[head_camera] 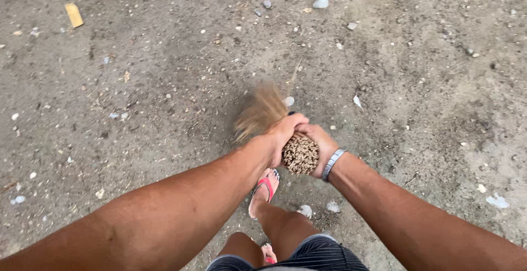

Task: The person sweeps dirt and debris across the ground using a handheld broom made of sticks.

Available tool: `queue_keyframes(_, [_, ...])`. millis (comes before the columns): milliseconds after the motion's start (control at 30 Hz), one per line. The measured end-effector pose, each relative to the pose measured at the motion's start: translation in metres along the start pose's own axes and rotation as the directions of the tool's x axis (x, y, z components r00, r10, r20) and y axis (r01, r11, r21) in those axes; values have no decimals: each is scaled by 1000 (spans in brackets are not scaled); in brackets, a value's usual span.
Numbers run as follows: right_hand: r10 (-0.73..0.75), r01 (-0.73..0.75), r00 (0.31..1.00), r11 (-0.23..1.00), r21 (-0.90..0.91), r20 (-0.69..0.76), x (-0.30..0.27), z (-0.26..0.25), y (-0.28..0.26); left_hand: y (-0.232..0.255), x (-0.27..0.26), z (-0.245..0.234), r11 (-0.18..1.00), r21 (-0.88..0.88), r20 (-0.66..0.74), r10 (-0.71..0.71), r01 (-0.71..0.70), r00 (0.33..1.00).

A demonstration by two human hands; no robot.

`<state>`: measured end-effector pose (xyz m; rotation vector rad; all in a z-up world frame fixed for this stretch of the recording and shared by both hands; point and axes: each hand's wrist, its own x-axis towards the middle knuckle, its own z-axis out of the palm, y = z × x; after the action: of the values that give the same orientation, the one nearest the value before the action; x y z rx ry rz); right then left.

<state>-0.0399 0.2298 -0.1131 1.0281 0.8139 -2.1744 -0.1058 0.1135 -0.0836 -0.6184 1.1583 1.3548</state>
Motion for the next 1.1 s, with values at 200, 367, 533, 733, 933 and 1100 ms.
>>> queue_keyframes(200, [-30,30,999,998,46,17,-24,35,-9,8,-53,3,920,-32,3,390,-390,921])
queue_keyframes(367, [121,-129,979,991,42,163,11,45,-3,20,-55,-17,974,-85,-397,159,-209,904])
queue_keyframes(533, [149,-144,975,989,-40,164,67,26,-59,73,32,-32,996,-10,35,-83,83,996])
queue_keyframes(733, [-118,118,993,993,-25,-30,53,51,-105,127,18,-12,992,74,68,99,-104,993])
queue_keyframes(933, [-310,317,942,948,37,-127,56,125,-115,158,-39,-50,903,-3,-24,430,-430,903])
queue_keyframes(1100, [280,-290,937,957,19,206,154,159,-109,194,-39,-116,977,-63,-485,149,-204,862])
